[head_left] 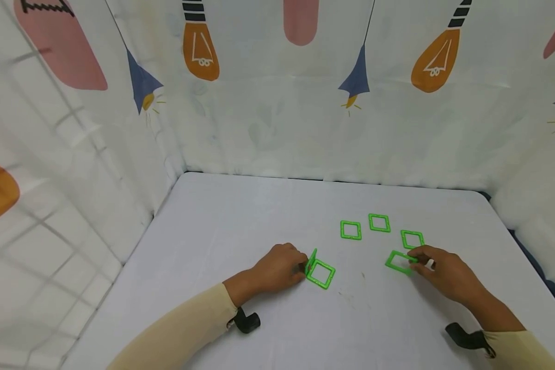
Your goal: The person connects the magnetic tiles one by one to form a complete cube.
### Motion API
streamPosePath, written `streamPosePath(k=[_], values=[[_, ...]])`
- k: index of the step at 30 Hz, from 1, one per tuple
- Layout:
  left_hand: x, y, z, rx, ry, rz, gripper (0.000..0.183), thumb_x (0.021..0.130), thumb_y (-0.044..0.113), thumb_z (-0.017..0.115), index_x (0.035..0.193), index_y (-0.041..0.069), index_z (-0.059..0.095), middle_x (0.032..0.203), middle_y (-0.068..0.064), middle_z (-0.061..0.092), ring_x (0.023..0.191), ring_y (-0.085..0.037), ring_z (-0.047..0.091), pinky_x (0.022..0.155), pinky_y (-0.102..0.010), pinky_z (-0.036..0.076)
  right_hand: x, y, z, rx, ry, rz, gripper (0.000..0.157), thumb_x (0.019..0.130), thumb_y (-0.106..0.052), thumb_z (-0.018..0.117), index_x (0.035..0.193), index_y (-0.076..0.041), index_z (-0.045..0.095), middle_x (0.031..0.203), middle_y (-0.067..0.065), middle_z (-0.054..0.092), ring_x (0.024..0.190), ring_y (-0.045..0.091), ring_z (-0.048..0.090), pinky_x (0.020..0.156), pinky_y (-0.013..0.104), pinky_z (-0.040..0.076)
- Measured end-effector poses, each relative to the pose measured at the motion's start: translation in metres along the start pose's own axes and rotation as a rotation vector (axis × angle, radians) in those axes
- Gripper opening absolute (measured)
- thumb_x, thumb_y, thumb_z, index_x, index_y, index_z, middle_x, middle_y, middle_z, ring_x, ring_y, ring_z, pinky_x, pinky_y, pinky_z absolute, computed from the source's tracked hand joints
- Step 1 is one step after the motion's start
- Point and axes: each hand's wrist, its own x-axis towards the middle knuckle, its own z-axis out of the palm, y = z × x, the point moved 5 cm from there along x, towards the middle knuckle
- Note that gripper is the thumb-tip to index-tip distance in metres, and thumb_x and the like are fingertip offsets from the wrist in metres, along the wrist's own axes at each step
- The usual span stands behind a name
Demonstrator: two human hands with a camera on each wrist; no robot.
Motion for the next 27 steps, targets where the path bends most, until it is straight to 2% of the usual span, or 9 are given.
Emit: streamPosePath(k=[5, 13, 21, 27], values=[[0.001, 0.001, 0.0, 0.002, 0.003, 0.007, 0.01, 0.092, 0.022, 0.079, 0.1, 0.022, 0.072, 0.096, 0.016, 0.069, 0.103, -0.012, 0.06, 0.097, -0.037, 0.046, 0.0, -0.003, 0.002, 0.018, 0.049, -0.004, 0.025, 0.091, -0.016, 0.078, 0.115, -0.015, 0.071, 0.096, -0.003, 0.069, 0.084, 0.019, 0.059, 0.064, 0.033, 0.047], [0.001, 0.001, -0.001, 0.002, 0.009, 0.017, 0.01, 0.092, 0.022, 0.079, 0.099, 0.021, 0.072, 0.097, 0.015, 0.07, 0.103, -0.012, 0.06, 0.097, -0.038, 0.047, 0.003, -0.017, 0.001, 0.015, 0.199, -0.077, 0.027, 0.09, -0.013, 0.079, 0.116, -0.016, 0.071, 0.091, -0.006, 0.07, 0.069, 0.008, 0.052, 0.054, 0.026, 0.043], [0.001, 0.001, -0.002, -0.003, 0.019, 0.028, 0.009, 0.092, 0.021, 0.079, 0.099, 0.02, 0.073, 0.096, 0.014, 0.07, 0.104, -0.014, 0.061, 0.096, -0.039, 0.047, 0.009, -0.033, 0.003, 0.041, 0.202, -0.066, 0.026, 0.091, -0.015, 0.079, 0.116, -0.015, 0.073, 0.088, -0.009, 0.068, 0.069, 0.01, 0.05, 0.052, 0.026, 0.04], [0.001, 0.002, -0.003, -0.01, 0.02, 0.028, 0.008, 0.091, 0.021, 0.079, 0.097, 0.021, 0.073, 0.095, 0.015, 0.07, 0.103, -0.014, 0.061, 0.095, -0.039, 0.047, 0.014, -0.04, 0.008, 0.055, 0.197, -0.072, 0.026, 0.09, -0.016, 0.08, 0.115, -0.016, 0.074, 0.087, -0.011, 0.068, 0.073, 0.013, 0.053, 0.056, 0.027, 0.043]])
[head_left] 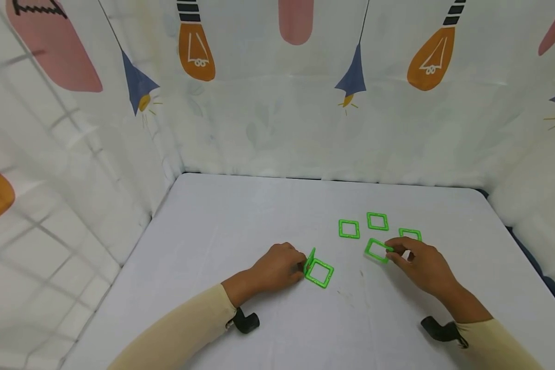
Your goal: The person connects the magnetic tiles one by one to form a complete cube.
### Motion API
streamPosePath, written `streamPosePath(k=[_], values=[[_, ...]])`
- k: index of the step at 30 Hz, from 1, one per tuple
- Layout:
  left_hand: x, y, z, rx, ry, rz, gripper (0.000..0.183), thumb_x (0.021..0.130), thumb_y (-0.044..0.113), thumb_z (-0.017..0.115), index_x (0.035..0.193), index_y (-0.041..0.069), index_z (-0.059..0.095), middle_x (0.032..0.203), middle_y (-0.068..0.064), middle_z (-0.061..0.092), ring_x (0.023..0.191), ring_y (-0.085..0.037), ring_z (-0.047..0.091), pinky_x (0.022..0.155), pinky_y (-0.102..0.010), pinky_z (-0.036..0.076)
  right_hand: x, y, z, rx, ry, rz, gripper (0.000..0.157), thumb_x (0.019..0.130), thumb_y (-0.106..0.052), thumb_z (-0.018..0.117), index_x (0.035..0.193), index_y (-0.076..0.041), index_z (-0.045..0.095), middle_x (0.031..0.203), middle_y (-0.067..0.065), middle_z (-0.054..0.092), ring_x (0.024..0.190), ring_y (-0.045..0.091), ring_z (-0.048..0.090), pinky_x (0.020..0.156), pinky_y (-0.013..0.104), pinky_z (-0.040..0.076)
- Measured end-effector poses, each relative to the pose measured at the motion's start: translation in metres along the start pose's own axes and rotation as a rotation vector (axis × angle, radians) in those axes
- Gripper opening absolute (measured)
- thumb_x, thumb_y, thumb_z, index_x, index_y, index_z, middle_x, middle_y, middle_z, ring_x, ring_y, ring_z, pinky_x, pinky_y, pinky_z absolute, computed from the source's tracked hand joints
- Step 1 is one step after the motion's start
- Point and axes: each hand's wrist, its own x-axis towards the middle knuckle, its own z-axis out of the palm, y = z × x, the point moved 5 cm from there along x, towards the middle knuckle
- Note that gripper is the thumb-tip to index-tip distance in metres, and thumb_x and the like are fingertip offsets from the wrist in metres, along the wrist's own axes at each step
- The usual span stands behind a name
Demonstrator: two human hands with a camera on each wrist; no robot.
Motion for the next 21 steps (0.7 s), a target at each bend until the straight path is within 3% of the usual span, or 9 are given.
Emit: streamPosePath(k=[14, 21], values=[[0.001, -0.003, 0.003, 0.02, -0.017, -0.013, 0.009, 0.092, 0.024, 0.079, 0.098, 0.022, 0.073, 0.095, 0.017, 0.069, 0.104, -0.012, 0.06, 0.095, -0.037, 0.047, 0.009, -0.017, 0.014, 0.02, -0.028, -0.016, 0.028, 0.09, -0.015, 0.081, 0.116, -0.017, 0.074, 0.09, -0.011, 0.069, 0.079, 0.015, 0.057, 0.066, 0.033, 0.048], [0.0, -0.002, 0.002, 0.015, -0.011, -0.004, 0.008, 0.092, 0.024, 0.079, 0.098, 0.022, 0.074, 0.096, 0.016, 0.07, 0.104, -0.013, 0.06, 0.094, -0.038, 0.047, 0.012, -0.024, 0.02, 0.016, -0.025, -0.032, 0.027, 0.089, -0.014, 0.082, 0.115, -0.017, 0.074, 0.087, -0.013, 0.067, 0.077, 0.014, 0.056, 0.064, 0.032, 0.048]])
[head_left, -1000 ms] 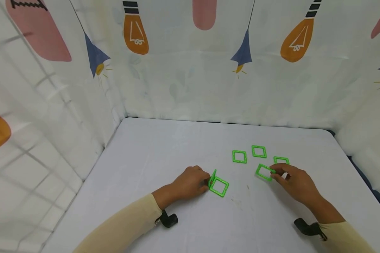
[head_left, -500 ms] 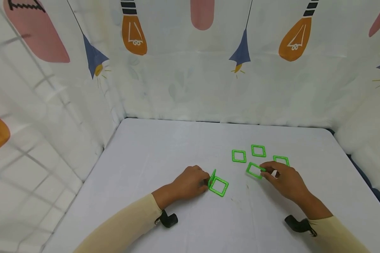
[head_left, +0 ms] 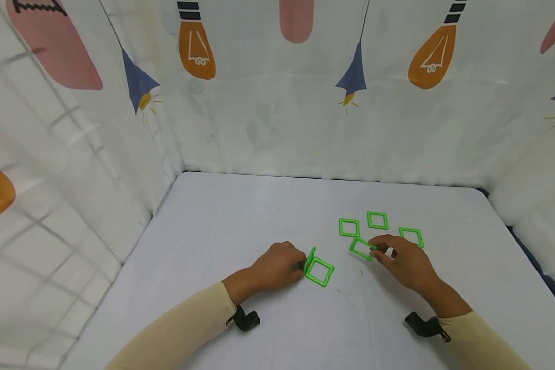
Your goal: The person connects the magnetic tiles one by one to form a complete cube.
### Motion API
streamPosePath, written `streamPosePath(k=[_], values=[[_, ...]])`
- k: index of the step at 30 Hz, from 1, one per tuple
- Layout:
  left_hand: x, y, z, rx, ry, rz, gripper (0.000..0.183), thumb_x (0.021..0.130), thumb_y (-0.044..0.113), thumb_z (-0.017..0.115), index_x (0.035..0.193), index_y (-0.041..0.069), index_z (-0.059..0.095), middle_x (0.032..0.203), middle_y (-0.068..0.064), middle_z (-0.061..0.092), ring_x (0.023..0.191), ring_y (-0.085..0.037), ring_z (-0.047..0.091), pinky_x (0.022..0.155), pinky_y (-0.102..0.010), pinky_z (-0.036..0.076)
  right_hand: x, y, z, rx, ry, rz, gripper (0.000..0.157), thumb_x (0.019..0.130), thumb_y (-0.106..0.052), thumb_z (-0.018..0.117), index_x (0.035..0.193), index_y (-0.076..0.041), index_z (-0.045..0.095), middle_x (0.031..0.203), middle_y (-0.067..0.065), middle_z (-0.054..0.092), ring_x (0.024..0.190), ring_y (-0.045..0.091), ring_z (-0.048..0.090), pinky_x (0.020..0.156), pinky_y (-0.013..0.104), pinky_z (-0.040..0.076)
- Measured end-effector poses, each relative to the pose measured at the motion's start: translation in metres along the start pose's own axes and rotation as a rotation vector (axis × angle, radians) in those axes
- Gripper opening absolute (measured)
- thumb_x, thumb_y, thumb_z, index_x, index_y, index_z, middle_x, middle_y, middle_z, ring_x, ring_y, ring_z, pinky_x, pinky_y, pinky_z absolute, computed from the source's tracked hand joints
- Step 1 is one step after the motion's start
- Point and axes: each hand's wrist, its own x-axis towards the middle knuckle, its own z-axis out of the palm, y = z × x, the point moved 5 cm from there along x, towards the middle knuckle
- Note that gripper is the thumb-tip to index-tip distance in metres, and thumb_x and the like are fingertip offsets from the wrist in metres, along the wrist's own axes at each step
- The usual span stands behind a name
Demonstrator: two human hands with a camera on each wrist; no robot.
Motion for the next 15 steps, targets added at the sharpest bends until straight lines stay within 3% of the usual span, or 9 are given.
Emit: streamPosePath(k=[15], values=[[-0.0011, 0.0013, -0.0027, -0.014, 0.008, 0.003, 0.007, 0.092, 0.023, 0.079, 0.097, 0.022, 0.075, 0.095, 0.016, 0.07, 0.104, -0.014, 0.06, 0.093, -0.038, 0.047, 0.0067, -0.0103, 0.0101, -0.001, -0.007, -0.027, 0.027, 0.088, -0.016, 0.082, 0.114, -0.018, 0.075, 0.089, -0.012, 0.069, 0.076, 0.013, 0.056, 0.063, 0.031, 0.048]])
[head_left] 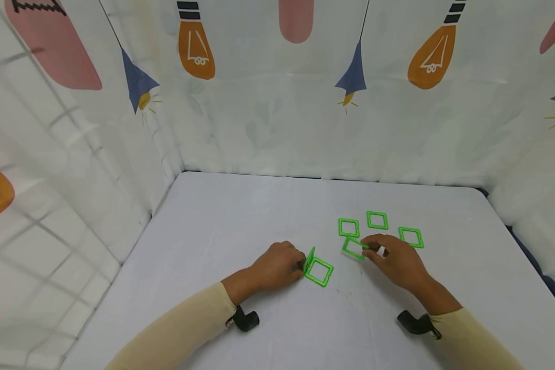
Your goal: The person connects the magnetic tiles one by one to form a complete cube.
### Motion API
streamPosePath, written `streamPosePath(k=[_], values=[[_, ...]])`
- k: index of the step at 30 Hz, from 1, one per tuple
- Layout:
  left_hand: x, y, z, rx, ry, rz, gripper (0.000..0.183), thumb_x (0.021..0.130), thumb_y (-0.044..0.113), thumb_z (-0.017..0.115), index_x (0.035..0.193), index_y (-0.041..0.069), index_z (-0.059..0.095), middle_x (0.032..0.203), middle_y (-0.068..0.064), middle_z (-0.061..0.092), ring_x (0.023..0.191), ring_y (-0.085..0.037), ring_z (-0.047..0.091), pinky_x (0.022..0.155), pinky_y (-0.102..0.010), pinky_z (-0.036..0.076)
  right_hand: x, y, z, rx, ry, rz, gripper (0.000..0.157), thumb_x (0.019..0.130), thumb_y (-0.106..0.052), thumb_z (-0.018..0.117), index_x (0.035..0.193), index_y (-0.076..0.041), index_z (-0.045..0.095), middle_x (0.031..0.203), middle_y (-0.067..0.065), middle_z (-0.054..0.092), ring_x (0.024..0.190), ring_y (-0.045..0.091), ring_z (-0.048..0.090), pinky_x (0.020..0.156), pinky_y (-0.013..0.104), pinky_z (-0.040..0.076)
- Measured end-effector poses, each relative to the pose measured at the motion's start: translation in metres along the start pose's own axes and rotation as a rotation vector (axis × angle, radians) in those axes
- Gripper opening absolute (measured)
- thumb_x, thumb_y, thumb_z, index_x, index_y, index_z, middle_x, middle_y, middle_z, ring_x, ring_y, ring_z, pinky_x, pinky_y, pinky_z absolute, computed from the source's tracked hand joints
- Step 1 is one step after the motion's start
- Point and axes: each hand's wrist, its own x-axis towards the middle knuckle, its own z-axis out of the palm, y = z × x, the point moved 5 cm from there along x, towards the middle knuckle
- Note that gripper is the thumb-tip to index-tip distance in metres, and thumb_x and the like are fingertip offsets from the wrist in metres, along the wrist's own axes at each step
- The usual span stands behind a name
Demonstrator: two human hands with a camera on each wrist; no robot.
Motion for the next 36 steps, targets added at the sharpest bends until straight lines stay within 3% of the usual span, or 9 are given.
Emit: streamPosePath(k=[8, 36], values=[[0.0, 0.001, 0.0, 0.006, -0.001, 0.005, 0.007, 0.092, 0.024, 0.08, 0.096, 0.022, 0.074, 0.095, 0.015, 0.07, 0.102, -0.014, 0.06, 0.093, -0.039, 0.047, 0.003, -0.006, 0.007, 0.007, -0.017, 0.004, 0.026, 0.088, -0.018, 0.083, 0.114, -0.018, 0.075, 0.086, -0.016, 0.067, 0.076, 0.013, 0.055, 0.063, 0.031, 0.047], [0.001, 0.001, 0.0, -0.014, -0.005, -0.008, 0.006, 0.091, 0.023, 0.08, 0.094, 0.022, 0.075, 0.093, 0.017, 0.07, 0.102, -0.013, 0.06, 0.094, -0.039, 0.047, 0.012, -0.027, 0.029, 0.058, -0.037, -0.044, 0.026, 0.089, -0.019, 0.083, 0.113, -0.019, 0.075, 0.092, -0.012, 0.068, 0.078, 0.009, 0.058, 0.066, 0.03, 0.049]])
